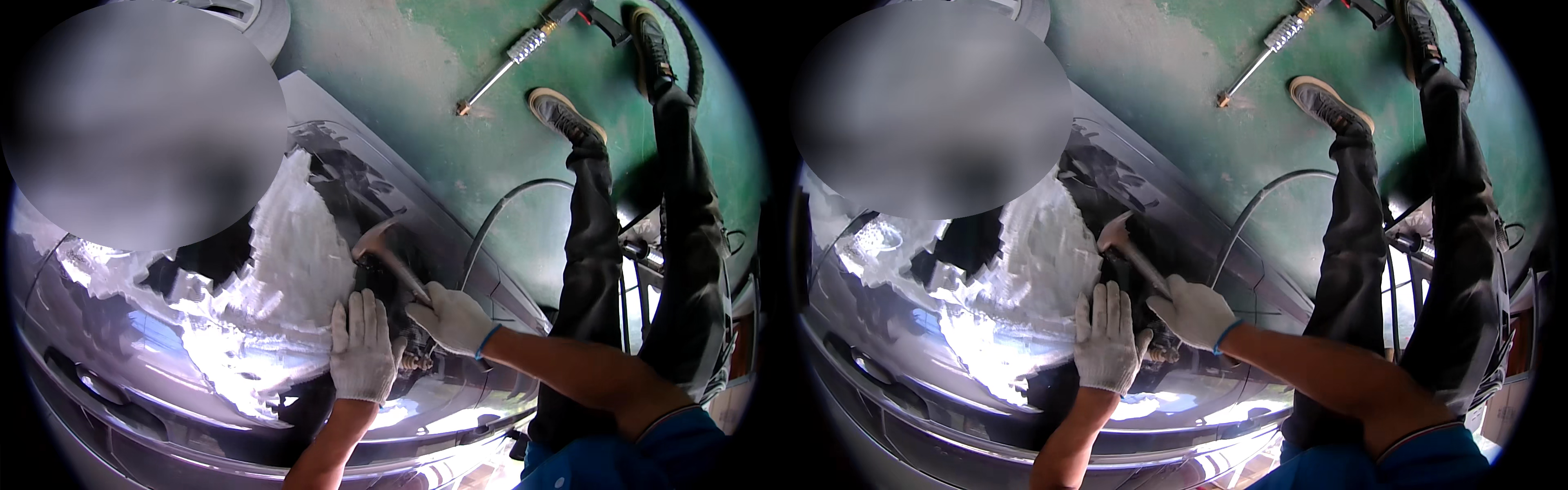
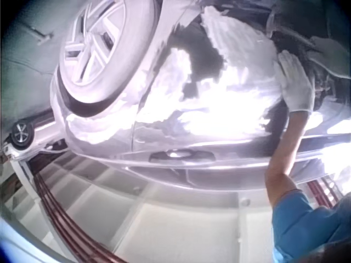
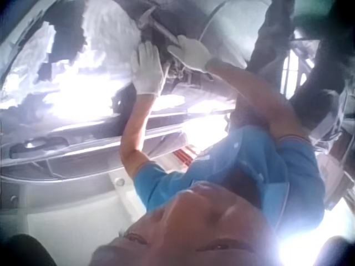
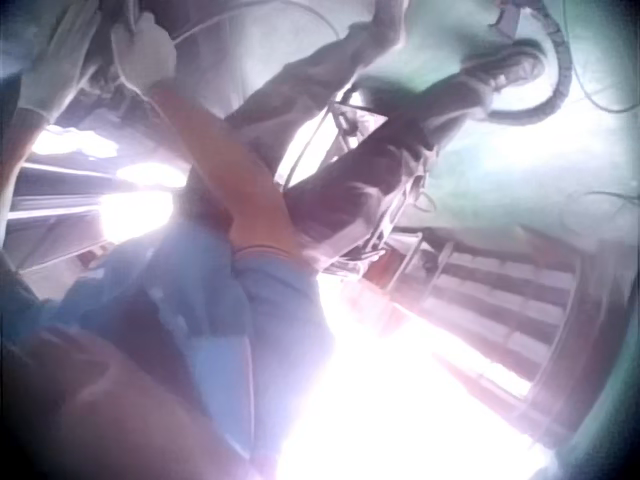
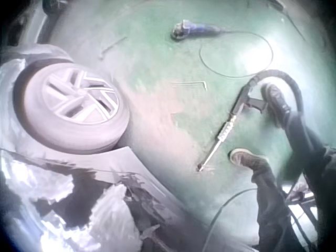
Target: The person uses a handheld power sander to smooth a white filler patch on the rear quarter panel of a dark-colored car. They periodically pause to wipe the area with a cloth and inspect the surface. The person then uses a blowtorch to heat the filler and a hammer to tap the panel.
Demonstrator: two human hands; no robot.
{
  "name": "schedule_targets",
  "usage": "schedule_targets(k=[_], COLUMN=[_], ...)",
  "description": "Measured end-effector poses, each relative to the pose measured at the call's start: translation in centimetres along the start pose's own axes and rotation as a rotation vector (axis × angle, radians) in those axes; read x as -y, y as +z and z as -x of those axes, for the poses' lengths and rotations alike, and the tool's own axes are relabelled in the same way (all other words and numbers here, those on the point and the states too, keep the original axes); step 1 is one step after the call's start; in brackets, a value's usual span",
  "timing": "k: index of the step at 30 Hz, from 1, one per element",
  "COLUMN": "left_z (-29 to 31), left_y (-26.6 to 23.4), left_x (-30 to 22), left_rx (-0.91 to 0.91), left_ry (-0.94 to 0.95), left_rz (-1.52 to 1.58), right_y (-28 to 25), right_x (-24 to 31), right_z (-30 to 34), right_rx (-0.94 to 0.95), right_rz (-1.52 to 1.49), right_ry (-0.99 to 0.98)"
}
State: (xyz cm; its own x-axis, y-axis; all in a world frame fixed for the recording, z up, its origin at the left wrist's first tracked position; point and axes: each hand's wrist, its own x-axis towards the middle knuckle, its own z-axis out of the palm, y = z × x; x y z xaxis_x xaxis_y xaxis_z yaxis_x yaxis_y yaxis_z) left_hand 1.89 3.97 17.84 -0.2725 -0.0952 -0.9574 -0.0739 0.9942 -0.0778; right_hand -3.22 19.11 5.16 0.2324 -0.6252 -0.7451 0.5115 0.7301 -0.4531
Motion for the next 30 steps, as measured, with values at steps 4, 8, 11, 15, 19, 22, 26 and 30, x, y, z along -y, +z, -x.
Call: schedule_targets(k=[4,8,11,15,19,22,26,30], left_z=[-0.6,-5.8,-8.9,-8.5,-4.3,-6.2,-15.9,-29.5], left_y=[0.3,-2.5,-2.6,-0.2,1.8,0.6,-3.4,1.6], left_x=[0.4,3.8,5.4,3.4,-1.9,-4.6,-9.1,-16.6], left_rx=[0.080,0.108,0.062,0.012,0.176,0.227,0.097,-0.094], left_ry=[0.007,-0.092,-0.232,-0.231,-0.180,-0.256,-0.165,-0.245], left_rz=[-0.033,-0.183,-0.261,-0.151,-0.097,0.068,0.797,1.525], right_y=[-3.6,-8.2,-13.9,-21.2,-27.4,-31.8,-38.7,-49.2], right_x=[0.7,-1.0,-2.1,-1.8,-7.3,-4.0,1.0,0.4], right_z=[-1.4,-2.3,-3.4,-4.7,-9.9,-13.0,-17.1,-18.4], right_rx=[0.078,-0.092,-0.186,-0.393,-0.516,-0.469,-0.371,-0.483], right_rz=[0.112,-0.006,-0.205,-0.195,0.151,0.643,1.059,1.226], right_ry=[0.057,0.096,0.223,0.347,0.209,0.171,-0.062,0.017])
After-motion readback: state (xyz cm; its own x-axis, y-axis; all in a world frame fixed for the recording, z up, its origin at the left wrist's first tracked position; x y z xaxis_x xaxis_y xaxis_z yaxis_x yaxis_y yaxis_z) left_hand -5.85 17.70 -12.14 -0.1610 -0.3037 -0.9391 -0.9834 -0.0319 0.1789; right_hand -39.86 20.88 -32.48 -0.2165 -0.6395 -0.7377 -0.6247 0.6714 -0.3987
